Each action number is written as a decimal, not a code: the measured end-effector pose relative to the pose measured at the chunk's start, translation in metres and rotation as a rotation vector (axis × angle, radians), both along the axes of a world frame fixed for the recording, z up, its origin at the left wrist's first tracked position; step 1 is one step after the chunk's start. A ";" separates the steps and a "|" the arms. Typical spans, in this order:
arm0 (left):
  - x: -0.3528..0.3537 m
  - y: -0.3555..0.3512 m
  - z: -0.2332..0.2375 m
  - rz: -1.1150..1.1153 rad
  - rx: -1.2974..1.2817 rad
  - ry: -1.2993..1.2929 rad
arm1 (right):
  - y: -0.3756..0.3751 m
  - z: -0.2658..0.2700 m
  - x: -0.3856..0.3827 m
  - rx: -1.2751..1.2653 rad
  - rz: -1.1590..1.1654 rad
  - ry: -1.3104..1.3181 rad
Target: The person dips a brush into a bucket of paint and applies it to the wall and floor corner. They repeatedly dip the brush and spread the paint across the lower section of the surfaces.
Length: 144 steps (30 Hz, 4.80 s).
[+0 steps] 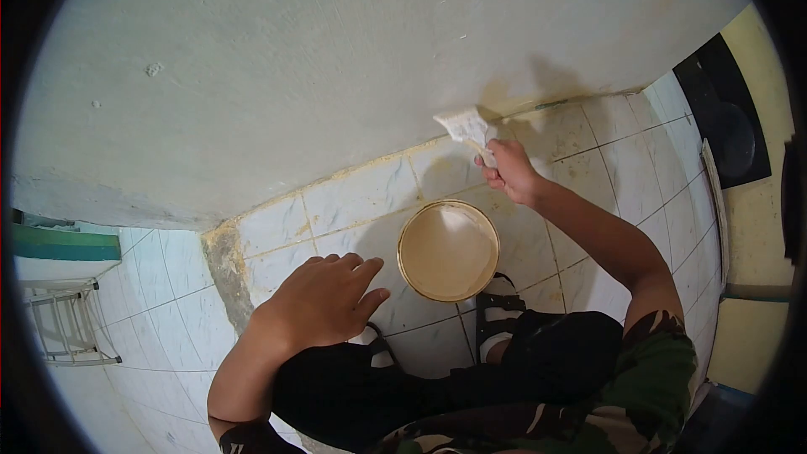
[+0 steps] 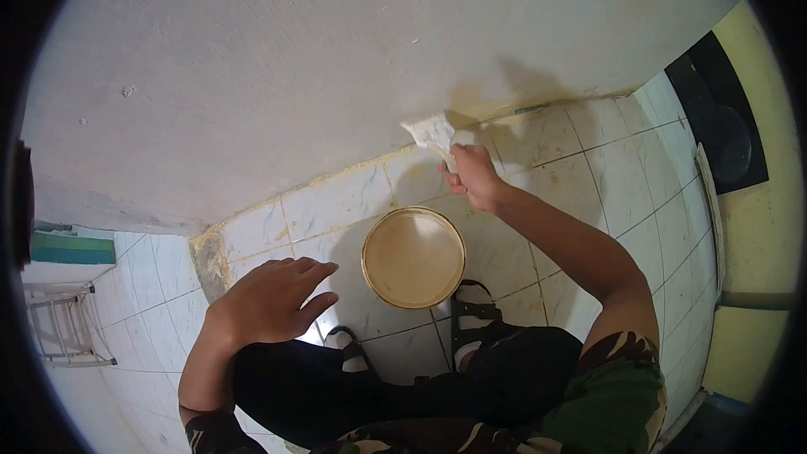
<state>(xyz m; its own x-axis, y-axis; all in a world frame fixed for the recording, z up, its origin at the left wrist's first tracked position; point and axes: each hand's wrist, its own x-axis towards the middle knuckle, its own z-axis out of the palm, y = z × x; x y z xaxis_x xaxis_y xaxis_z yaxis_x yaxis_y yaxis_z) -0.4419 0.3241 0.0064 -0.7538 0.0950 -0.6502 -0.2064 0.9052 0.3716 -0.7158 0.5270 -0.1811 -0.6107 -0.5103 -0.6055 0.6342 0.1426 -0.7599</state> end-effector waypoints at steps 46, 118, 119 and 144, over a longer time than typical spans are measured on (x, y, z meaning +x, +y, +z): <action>0.006 0.000 -0.005 0.015 0.028 0.117 | -0.021 -0.105 -0.032 0.262 -0.043 -0.060; 0.009 0.001 -0.005 0.028 0.021 0.146 | 0.005 -0.020 0.115 0.202 1.442 1.266; 0.009 0.001 -0.005 0.029 0.021 0.147 | 0.004 -0.021 0.115 0.171 1.413 1.178; 0.006 -0.001 -0.003 0.028 -0.006 0.055 | 0.028 0.155 0.029 0.454 1.242 0.456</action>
<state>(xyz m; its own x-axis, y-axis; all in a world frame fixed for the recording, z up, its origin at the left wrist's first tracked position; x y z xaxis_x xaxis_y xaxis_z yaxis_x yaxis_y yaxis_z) -0.4356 0.3234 0.0038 -0.7906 0.0691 -0.6084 -0.2115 0.9016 0.3773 -0.6865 0.5547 -0.0264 -0.0950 -0.6721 -0.7344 -0.3741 0.7077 -0.5993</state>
